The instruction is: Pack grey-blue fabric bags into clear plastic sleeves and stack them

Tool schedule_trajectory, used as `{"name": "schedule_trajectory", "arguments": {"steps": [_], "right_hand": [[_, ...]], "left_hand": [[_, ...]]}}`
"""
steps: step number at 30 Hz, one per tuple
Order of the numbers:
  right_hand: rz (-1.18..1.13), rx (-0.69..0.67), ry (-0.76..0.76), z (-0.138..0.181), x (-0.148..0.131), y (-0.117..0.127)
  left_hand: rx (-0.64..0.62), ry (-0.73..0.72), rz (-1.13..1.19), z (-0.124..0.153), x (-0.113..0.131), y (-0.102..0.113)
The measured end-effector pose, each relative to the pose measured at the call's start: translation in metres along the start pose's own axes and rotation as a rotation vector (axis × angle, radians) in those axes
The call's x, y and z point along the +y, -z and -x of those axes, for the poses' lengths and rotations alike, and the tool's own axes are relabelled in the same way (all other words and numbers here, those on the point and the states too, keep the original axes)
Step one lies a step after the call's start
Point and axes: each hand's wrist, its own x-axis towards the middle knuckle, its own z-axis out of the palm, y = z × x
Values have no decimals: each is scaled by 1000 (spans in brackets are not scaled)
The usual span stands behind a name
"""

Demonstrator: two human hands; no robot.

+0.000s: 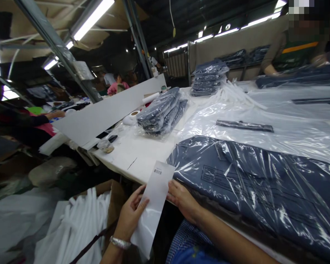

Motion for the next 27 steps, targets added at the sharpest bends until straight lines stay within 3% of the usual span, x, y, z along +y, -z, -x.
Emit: {"name": "schedule_trajectory", "arguments": {"steps": [4,6,10,13,17,22,27], "right_hand": [[11,179,3,-2,6,0],[27,239,4,-2,12,3],[19,314,-28,6,21,8],[2,265,-47,15,21,5],[-11,158,-10,27,17,2],[-56,77,11,36,15,3],[-66,109,24,38,19,4]], "left_hand": [[-49,80,-75,33,-5,-2],[27,35,-219,40,-3,-2],[316,-405,-623,44,13,-18],[211,-586,-664,40,25,-43],[100,-552,-617,28,26,-63],[158,-553,-664,23,20,-61],[212,-580,-699,28,14,-65]]}}
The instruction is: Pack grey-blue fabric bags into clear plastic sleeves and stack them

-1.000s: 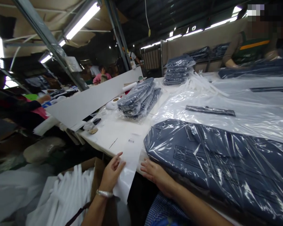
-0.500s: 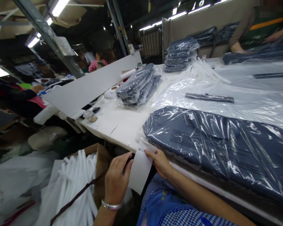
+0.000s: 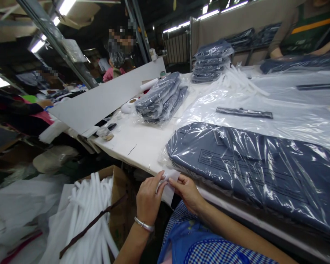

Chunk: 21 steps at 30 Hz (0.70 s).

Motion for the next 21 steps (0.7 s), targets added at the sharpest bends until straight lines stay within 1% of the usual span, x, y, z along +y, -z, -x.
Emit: {"name": "schedule_trajectory", "arguments": {"steps": [2,3,6,8,10,12,15,17,19,21], "right_hand": [[9,14,15,0,1,0],[15,19,23,0,2,-1],[25,39,32,0,2,-3],[17,54,26,1,3,-4],[8,67,19,2,3,-4],[0,77,17,2,4,-3],[-10,91,12,2,6,-3],[-7,98,2,2,7,-3],[-4,105,-9,3,7,-5],[-8,106,-15,3,8,-6]], "left_hand": [[49,-37,-3,2,-1,-4],[71,-81,-34,3,-1,-5],[118,-261,-221,5,-4,-8],[135,-347,-339,5,-4,-9],[143,-394,-405,6,-2,-9],[140,-410,-420,6,-1,-10],[135,-398,-396,6,-1,-11],[128,-362,-367,6,-2,-11],[115,-272,-297,5,-4,-11],[88,-105,-158,4,-5,-11]]}}
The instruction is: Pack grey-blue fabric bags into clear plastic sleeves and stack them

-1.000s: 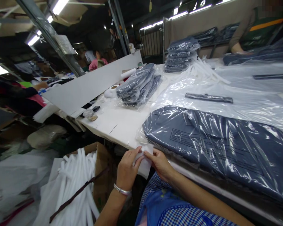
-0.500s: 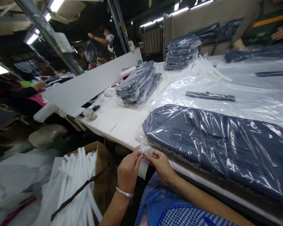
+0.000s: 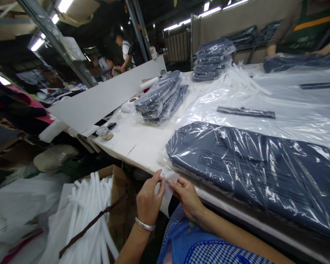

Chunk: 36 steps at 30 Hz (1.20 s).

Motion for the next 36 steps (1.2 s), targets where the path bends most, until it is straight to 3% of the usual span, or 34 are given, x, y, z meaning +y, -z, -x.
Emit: {"name": "schedule_trajectory", "arguments": {"steps": [3,6,11,14,17,20,23,26,29,36], "right_hand": [[-20,-2,-13,-2,2,0],[-34,31,-36,-7,8,2],[48,105,-88,-20,33,10],[234,-7,-105,-27,47,17],[576,-59,61,-20,40,18],[743,-68,301,-1,9,11],[626,-52,375,17,-30,0],[424,-4,383,25,-56,-4],[248,44,409,28,-70,3],[163,256,486,45,-98,34]], "left_hand": [[-46,330,298,-2,-4,1],[-40,552,619,-5,-11,5],[95,760,834,-10,-25,22],[164,770,826,-13,-29,34],[193,678,733,-16,-25,39],[194,529,578,-18,-12,35],[208,318,346,-24,11,24],[252,-29,135,-34,36,9],[255,-331,89,-44,59,-7],[97,-586,260,-51,99,-41]]}}
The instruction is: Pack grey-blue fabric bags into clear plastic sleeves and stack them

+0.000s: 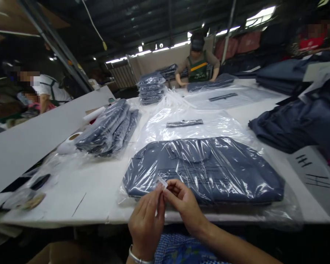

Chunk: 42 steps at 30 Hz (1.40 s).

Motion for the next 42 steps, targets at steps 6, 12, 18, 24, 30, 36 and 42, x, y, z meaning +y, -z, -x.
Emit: {"name": "schedule_trajectory", "arguments": {"steps": [6,12,18,24,30,36,42], "right_hand": [[183,107,32,-2,-35,40],[519,121,85,-13,-80,83],[647,97,81,-54,-107,117],[831,47,37,-101,-103,136],[1001,3,-12,-119,-94,137],[1131,-33,-55,-123,-89,138],[1270,-19,-57,-121,-87,138]], "left_hand": [[-62,144,268,-35,16,-27],[-445,472,693,-89,18,-65],[-596,609,975,-122,4,-106],[-659,564,841,-133,-21,-143],[-692,413,531,-130,-35,-150],[-761,352,428,-126,-37,-152],[-773,310,367,-122,-36,-154]]}}
